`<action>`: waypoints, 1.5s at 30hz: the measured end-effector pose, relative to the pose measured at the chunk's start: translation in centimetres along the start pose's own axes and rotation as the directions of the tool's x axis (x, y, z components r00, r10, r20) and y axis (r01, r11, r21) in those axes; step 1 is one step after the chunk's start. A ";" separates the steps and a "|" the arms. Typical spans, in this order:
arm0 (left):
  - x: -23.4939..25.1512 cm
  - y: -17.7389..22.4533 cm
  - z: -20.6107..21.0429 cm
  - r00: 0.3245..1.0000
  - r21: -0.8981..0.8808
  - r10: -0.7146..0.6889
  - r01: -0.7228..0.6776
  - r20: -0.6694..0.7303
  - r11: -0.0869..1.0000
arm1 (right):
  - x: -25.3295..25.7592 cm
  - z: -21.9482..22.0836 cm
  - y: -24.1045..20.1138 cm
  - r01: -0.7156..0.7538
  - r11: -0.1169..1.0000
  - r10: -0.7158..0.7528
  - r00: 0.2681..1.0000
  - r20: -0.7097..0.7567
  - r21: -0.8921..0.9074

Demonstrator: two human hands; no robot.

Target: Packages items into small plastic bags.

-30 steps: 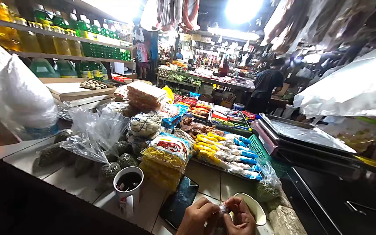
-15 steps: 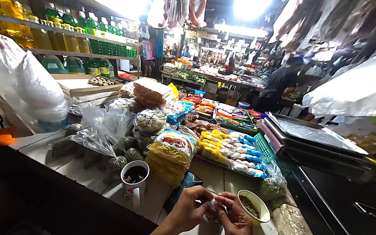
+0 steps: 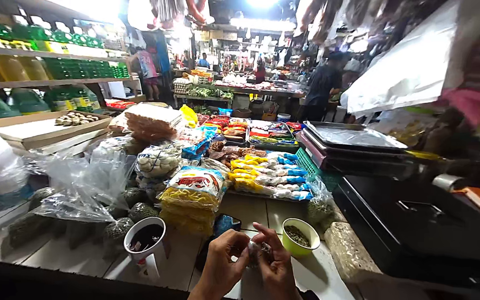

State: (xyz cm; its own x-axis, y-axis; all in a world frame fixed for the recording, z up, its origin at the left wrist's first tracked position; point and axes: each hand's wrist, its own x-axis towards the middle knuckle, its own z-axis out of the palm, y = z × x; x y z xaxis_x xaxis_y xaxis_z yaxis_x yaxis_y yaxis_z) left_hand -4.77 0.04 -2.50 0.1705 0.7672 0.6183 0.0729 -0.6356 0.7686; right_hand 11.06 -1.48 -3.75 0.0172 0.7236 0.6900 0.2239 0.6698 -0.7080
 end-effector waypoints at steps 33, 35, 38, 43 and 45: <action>-0.2 0.5 -2.3 0.992 0.131 -0.123 0.118 0.033 0.984 | -0.5 -0.2 -2.0 0.071 0.961 -0.031 0.988 0.153 -0.267; 0.4 0.7 -2.6 0.989 0.217 0.065 -0.092 0.131 0.972 | -0.6 -0.2 -2.1 0.076 0.955 -0.033 0.988 0.154 -0.285; 1.2 1.2 -3.0 0.948 0.264 0.103 -0.186 0.301 0.946 | -0.9 -0.2 -1.9 0.108 0.950 -0.070 0.988 0.137 -0.292; 1.4 0.3 -1.9 0.949 0.222 0.124 -0.193 0.290 0.956 | -0.3 -1.0 -2.4 0.094 0.894 -0.051 0.993 0.109 -0.439; 1.4 -0.4 -1.2 0.965 0.160 0.113 -0.153 0.235 0.975 | 0.1 -1.4 -2.3 0.119 0.856 -0.068 0.991 0.119 -0.504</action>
State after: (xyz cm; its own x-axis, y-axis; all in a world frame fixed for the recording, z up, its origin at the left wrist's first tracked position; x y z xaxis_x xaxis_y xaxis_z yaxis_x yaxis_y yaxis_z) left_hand -5.73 1.42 -1.73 0.4040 0.6484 0.6452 0.2018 -0.7512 0.6285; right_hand 11.94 -3.19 -1.83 -0.1140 0.6911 0.7138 0.6845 0.5753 -0.4477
